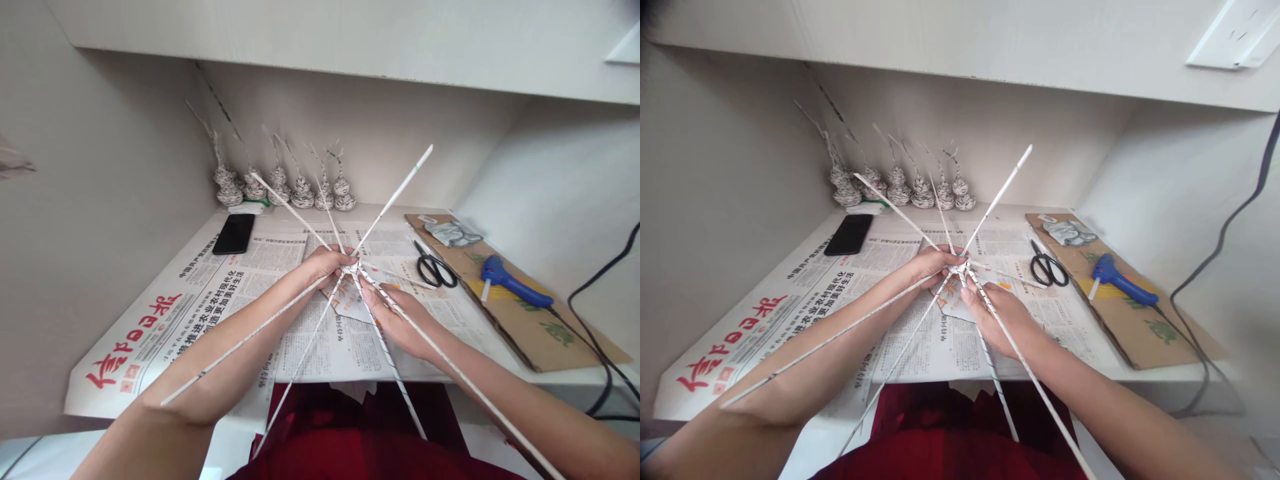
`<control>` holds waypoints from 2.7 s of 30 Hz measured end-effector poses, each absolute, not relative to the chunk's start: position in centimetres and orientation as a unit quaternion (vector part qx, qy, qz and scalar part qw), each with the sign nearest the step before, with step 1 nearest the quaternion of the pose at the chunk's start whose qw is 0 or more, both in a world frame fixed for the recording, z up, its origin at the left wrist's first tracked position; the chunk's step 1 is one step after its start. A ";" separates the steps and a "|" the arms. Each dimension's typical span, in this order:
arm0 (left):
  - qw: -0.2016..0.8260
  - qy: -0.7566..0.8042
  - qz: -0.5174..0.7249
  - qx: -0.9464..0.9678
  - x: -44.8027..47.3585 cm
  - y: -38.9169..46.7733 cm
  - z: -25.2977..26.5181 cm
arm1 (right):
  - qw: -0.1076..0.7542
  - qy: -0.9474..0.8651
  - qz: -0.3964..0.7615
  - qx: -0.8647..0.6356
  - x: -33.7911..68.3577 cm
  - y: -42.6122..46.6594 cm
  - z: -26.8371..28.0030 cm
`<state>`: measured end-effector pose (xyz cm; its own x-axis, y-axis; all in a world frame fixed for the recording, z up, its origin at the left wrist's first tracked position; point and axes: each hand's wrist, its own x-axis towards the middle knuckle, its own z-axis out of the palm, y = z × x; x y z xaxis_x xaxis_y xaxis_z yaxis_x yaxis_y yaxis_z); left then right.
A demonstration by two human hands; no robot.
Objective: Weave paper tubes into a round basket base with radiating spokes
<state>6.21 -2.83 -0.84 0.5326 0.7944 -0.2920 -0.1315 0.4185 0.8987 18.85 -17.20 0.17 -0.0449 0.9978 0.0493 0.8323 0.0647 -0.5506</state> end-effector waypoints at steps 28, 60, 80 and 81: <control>0.702 0.358 0.434 0.438 6.1 -2.3 -0.7 | 0.614 -0.254 0.530 -0.526 16.1 -10.9 -0.6; 0.707 0.347 0.347 0.510 4.8 -1.8 -0.5 | 0.376 -0.453 0.430 -0.684 21.5 -5.0 2.8; 0.707 0.343 0.303 0.539 4.4 -1.0 -1.9 | 0.390 -0.534 0.435 -0.611 20.6 -6.6 0.0; 0.703 0.346 0.304 0.541 4.4 -1.0 -1.8 | 0.402 -0.516 0.451 -0.607 20.5 -6.7 -0.2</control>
<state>4.36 -0.98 -1.84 0.5757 0.8025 -0.1568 -0.0541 0.2288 0.9720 20.47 -6.74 -0.22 0.0605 0.9894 -0.1319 0.2647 -0.1433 -0.9536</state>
